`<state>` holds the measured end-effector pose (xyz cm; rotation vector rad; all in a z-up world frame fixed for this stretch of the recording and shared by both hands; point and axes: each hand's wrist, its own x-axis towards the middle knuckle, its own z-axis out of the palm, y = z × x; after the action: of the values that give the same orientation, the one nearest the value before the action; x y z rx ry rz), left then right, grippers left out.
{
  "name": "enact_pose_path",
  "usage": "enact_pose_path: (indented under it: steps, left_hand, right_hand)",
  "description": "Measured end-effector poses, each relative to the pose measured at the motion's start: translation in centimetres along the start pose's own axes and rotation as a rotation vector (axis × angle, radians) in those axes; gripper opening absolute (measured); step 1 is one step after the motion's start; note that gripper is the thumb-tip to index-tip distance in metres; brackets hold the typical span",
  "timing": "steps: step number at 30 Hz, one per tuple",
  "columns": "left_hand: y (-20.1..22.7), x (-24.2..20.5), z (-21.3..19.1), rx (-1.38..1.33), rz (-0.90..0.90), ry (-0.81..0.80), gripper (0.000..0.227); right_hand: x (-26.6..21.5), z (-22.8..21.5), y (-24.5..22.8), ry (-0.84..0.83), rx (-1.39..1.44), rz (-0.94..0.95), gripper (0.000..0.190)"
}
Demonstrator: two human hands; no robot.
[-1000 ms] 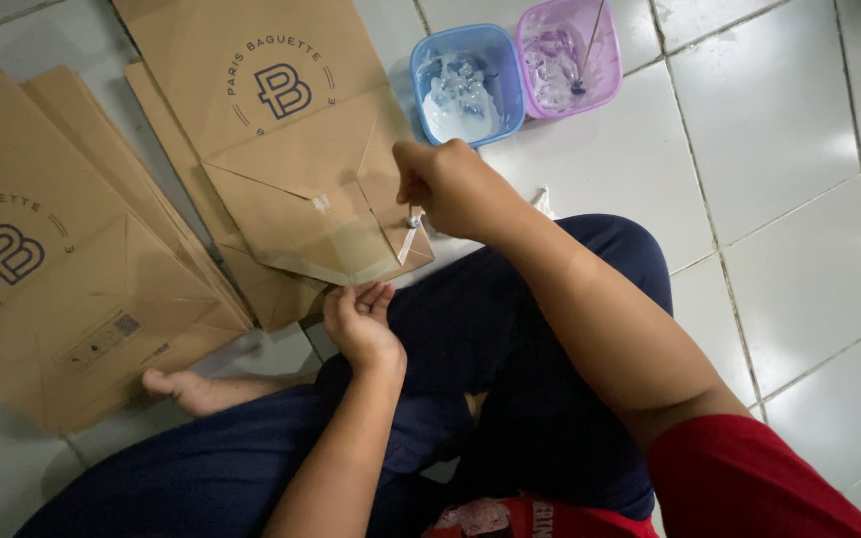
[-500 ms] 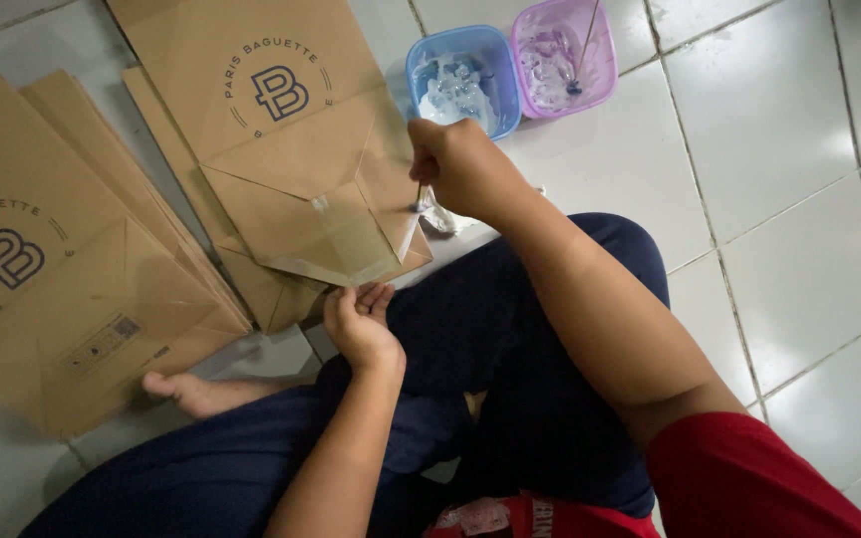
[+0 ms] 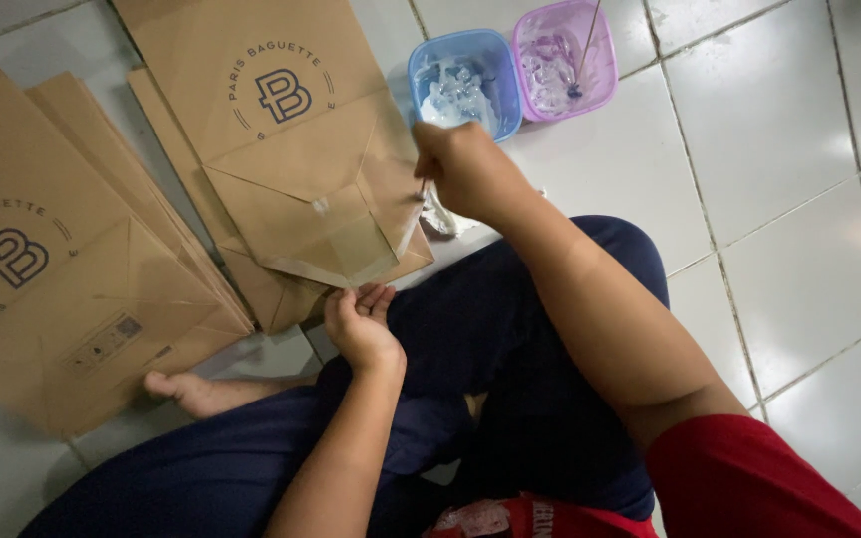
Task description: The person applies glue using a thin stick to the bottom flaps of paper bags while sitting on the floor, pressing the flaps down to secure them.
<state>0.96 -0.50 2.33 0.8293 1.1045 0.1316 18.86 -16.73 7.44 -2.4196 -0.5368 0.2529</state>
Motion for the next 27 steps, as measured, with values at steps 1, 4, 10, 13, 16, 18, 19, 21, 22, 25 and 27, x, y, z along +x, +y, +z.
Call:
enact_pose_path:
  steps: [1, 4, 10, 13, 16, 18, 19, 21, 22, 25, 27]
  left_hand:
    - [-0.2, 0.2, -0.1, -0.002, 0.001, -0.004, 0.012]
    - [-0.6, 0.7, -0.2, -0.013, -0.009, -0.003, 0.013]
    - [-0.1, 0.0, -0.2, -0.005, -0.001, -0.023, 0.01]
    - [-1.1, 0.7, -0.5, -0.012, 0.01, -0.021, 0.011]
    - [-2.1, 1.7, -1.3, -0.057, 0.04, 0.058, 0.011]
    - [-1.9, 1.6, -1.1, -0.036, -0.011, -0.014, 0.007]
    - [-1.8, 1.5, -1.1, -0.034, -0.006, -0.021, 0.007]
    - [-1.7, 1.4, -1.1, -0.04, -0.003, -0.016, 0.01]
    - [-1.4, 1.4, -0.9, -0.04, 0.0, -0.021, 0.01]
    - [-1.0, 0.9, -0.8, -0.036, -0.016, -0.02, 0.009]
    - [-1.0, 0.9, -0.7, -0.014, -0.021, -0.029, 0.012]
  right_hand:
    - [-0.1, -0.2, -1.0, 0.003, -0.003, -0.001, 0.01]
    - [0.0, -0.7, -2.5, -0.084, 0.159, 0.024, 0.016]
    - [-0.2, -0.1, 0.1, 0.013, -0.086, -0.014, 0.021]
    - [-0.2, -1.1, -1.9, -0.018, 0.17, 0.055, 0.02]
    - [0.1, -1.2, -1.3, 0.064, 0.192, -0.047, 0.026]
    - [0.5, 0.9, 1.0, -0.047, 0.022, 0.102, 0.015]
    - [0.4, 0.2, -0.4, -0.038, 0.022, 0.1, 0.015]
    - [0.0, -1.1, -3.2, -0.065, 0.26, 0.179, 0.016]
    - [0.2, -1.0, -1.8, -0.059, 0.26, 0.178, 0.016]
    - [0.1, -0.4, 0.3, -0.036, 0.063, 0.132, 0.017]
    - [0.0, -0.2, -1.0, -0.115, 0.082, 0.121, 0.015]
